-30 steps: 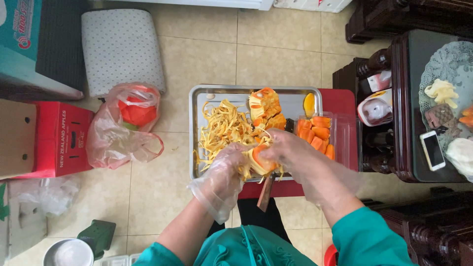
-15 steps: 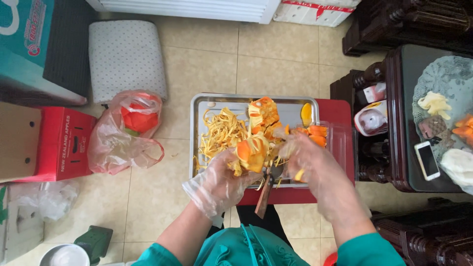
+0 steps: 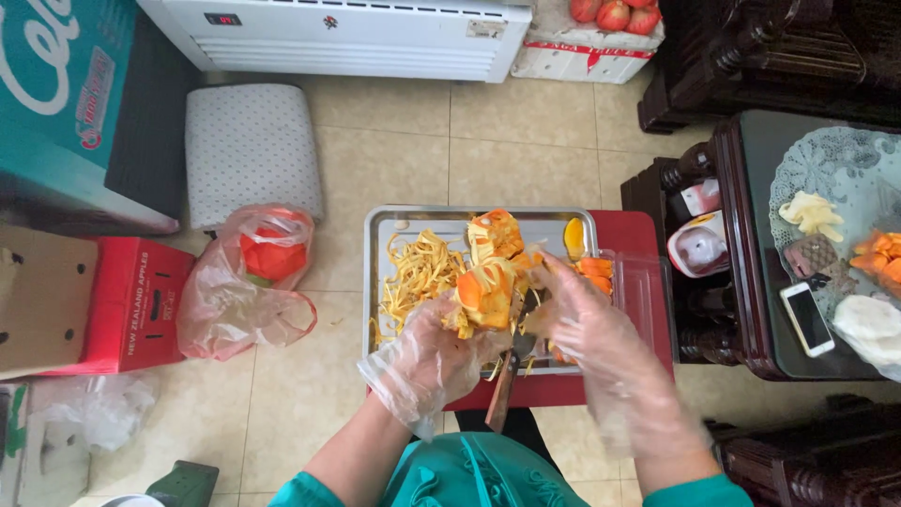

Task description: Peeling and shredding jackfruit segments by hand on a metal tray

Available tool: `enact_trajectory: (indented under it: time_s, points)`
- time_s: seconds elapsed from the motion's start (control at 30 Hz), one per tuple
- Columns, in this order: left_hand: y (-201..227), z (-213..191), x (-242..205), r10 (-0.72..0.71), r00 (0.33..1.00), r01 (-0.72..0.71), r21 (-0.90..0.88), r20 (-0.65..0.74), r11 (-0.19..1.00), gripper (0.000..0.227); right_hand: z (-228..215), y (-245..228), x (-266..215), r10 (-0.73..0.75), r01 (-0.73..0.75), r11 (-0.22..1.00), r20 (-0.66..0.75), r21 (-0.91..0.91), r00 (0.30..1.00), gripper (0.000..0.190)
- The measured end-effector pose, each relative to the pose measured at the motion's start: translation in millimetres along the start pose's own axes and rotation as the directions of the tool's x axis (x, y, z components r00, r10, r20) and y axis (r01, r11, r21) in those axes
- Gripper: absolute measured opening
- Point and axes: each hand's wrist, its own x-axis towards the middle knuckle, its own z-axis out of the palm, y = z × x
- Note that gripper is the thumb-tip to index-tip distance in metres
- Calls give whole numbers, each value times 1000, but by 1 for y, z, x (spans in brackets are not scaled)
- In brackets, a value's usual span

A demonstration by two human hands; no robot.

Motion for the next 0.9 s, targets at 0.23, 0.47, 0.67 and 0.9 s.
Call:
enact_trajectory:
  time_s: [0.23,0.47,0.67,0.9]
  points:
    - [2,9,-8,78,992,-95,175,101,980,41,33,11,13,-315,321,947,-234,-11,920,67]
    - [-2,-32,29,83,972,-117,145,221,982,56,26,-3,19,-538,466,770,-52,-436,841,54]
    - [10,-51,5,474,765,-629,664,437,403,57,50,-6,24,-465,309,777,-170,-548,869,46]
    - [30,-109,43,259,955,-296,416,143,860,56,76,13,20,-361,150,805,-273,-575,892,32]
